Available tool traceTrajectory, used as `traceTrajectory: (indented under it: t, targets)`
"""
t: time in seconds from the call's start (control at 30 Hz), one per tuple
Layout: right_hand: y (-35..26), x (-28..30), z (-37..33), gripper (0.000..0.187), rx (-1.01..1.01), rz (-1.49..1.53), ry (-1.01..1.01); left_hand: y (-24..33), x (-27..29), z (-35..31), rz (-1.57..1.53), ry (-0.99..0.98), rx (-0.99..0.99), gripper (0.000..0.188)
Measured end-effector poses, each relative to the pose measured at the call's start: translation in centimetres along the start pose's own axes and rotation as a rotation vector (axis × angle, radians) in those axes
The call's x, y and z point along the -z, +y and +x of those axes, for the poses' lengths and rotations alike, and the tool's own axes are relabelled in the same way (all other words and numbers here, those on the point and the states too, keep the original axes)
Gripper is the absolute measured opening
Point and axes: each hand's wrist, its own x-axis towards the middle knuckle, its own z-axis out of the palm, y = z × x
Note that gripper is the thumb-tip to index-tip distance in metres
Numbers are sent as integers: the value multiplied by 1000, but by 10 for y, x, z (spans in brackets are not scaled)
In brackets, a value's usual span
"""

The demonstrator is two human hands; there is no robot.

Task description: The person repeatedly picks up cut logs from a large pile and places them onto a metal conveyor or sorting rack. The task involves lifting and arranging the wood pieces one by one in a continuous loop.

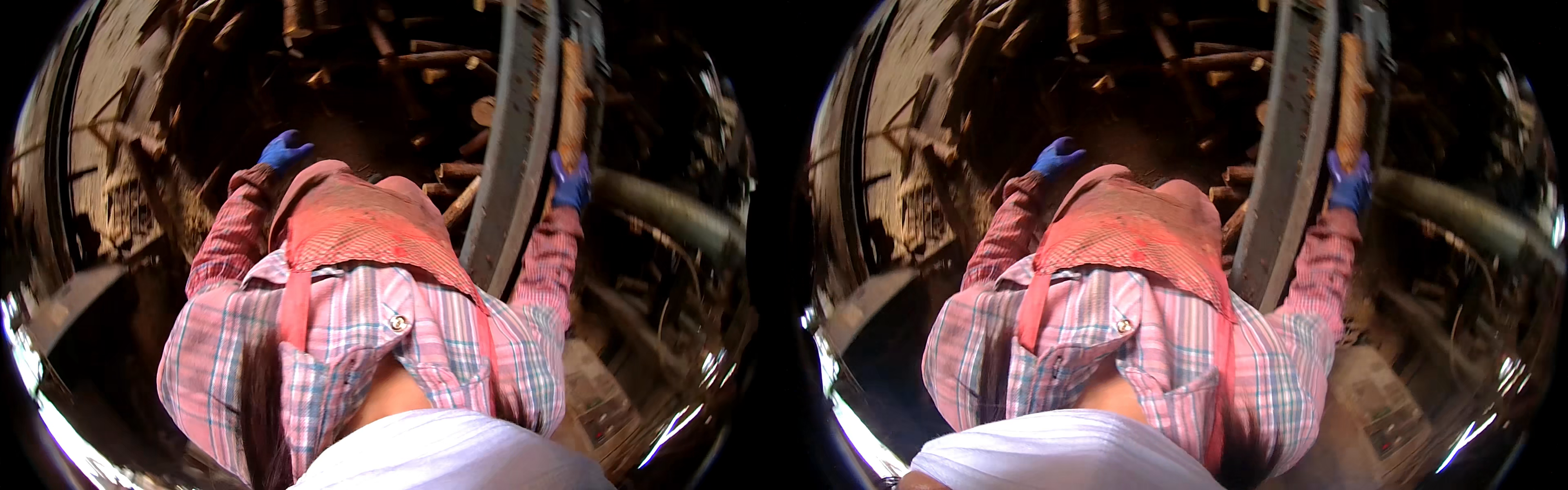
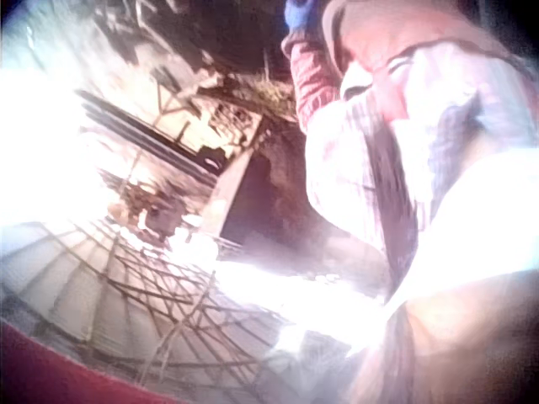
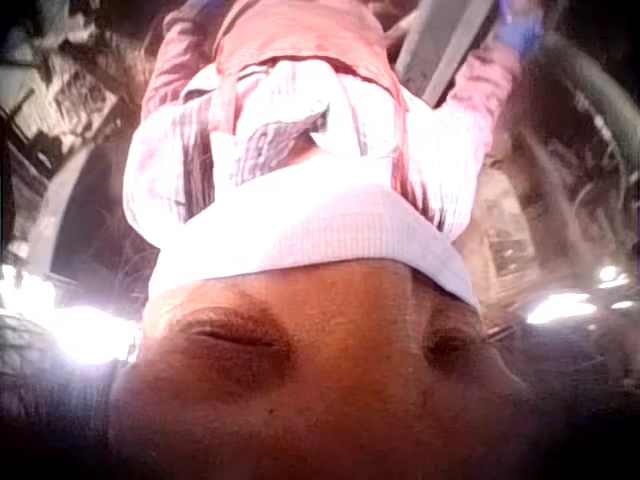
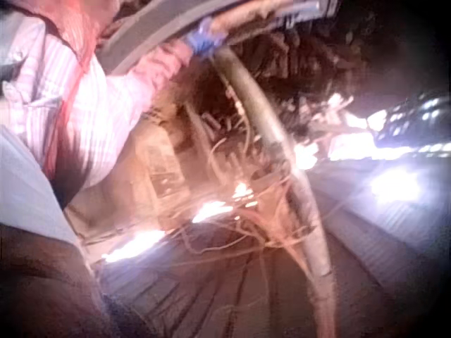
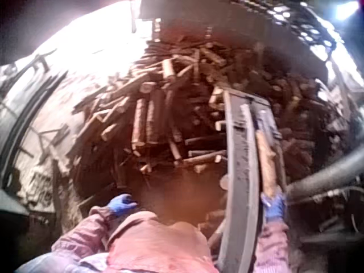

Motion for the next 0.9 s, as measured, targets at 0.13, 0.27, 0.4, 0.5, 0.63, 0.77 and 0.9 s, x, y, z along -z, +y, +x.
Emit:
traceTrajectory:
  t: [0.13, 0.27, 0.4, 0.5, 0.63, 0.77, 0.9]
  targets:
    - [-58, 0, -7, 73, 353, -5, 489, -20, -7, 38, -43, -41, 43, 84]
    - [-143, -19, -10, 64, 559, 160, 180, -22, -11, 104, -79, -132, 71, 66]
    - [-192, -44, 19, 59, 667, 51, 139, -35, -12, 190, -32, -167, 259, 59]
    - [-201, -69, 44, 60, 686, -187, 113, -61, -15, 254, -5, -186, 299, 60]
    - [-196, -98, 57, 57, 611, -252, 51, -94, -23, 363, 78, -246, 268, 58]
    - [-192, -100, 54, 56, 649, -403, 41, -118, -37, 478, 4, -244, 278, 68]
    - [-195, -90, 53, 67, 662, -489, -31, -133, -66, 575, 283, -271, 402, 96]
